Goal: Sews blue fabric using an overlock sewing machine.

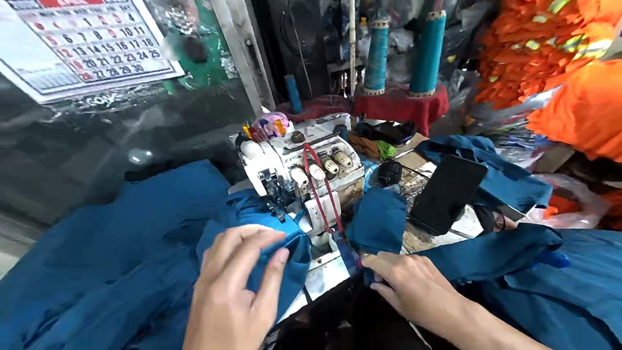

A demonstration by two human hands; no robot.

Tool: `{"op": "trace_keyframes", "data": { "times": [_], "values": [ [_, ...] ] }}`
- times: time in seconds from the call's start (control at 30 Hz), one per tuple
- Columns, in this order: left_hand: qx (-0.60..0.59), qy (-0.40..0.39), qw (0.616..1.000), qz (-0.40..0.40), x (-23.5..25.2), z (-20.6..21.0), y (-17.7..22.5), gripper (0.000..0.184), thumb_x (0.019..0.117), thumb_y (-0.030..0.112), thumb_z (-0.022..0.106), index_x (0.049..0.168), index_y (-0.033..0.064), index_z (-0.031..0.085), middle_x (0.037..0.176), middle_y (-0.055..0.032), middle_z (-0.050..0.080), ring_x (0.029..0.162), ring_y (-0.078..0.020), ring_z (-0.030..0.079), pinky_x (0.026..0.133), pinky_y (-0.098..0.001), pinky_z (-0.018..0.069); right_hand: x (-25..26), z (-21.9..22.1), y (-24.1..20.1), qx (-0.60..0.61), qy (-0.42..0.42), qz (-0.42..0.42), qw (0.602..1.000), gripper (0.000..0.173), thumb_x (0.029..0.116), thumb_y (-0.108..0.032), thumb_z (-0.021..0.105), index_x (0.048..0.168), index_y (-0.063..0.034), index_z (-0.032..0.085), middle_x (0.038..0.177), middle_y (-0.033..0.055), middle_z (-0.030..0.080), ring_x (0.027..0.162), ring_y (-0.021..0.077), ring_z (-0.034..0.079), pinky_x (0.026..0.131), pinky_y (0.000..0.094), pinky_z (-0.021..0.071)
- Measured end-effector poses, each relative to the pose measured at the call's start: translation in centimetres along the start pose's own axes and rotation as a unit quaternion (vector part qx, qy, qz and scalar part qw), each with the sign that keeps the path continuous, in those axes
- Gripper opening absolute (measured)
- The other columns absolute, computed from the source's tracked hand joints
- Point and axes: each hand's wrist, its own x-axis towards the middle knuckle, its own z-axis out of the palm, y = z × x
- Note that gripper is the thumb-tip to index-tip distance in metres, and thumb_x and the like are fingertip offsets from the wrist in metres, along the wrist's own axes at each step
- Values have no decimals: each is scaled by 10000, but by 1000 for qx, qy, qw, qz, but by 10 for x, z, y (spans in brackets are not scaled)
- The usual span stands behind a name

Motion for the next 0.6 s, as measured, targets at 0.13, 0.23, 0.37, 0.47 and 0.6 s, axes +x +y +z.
{"op": "trace_keyframes", "data": {
  "times": [0.13,0.23,0.37,0.47,0.6],
  "values": [
    [-63,-85,994,-26,-26,-2,9,219,1003,303,634,1127,173,759,1138,-14,700,1018,-122,677,822,-321,603,-11,-7,16,153,52,23,987,257,1000,-376,635,1201,-255,742,958,-93,765,758,48,716,689,329,630],
    [-113,-216,968,-55,-43,13,19,211,1030,291,610,1106,164,760,1032,3,721,898,-85,693,766,-298,610,-25,-5,25,277,78,50,956,315,1018,-293,631,1319,-212,679,982,-70,762,641,53,690,539,255,607],
    [-208,-272,936,-78,-40,65,42,267,1031,243,603,1275,164,676,937,54,742,773,-73,713,678,-309,634,-38,-10,28,353,101,24,930,310,1030,-221,630,1338,-196,609,1012,-63,746,588,65,660,470,245,580],
    [-316,-294,898,-86,-21,117,61,394,990,165,655,1381,169,606,953,52,741,753,-91,723,654,-302,650,-41,-16,31,349,118,-20,929,310,1024,-221,646,1325,-176,591,1018,-56,728,628,61,655,515,245,585],
    [-420,-230,876,-56,25,122,96,150,952,0,653,1083,45,711,902,-25,760,711,-168,747,603,-328,666,-66,-22,18,494,334,6,803,124,1061,-179,569,1089,-66,611,805,34,646,537,91,583,437,246,520]
  ]
}}
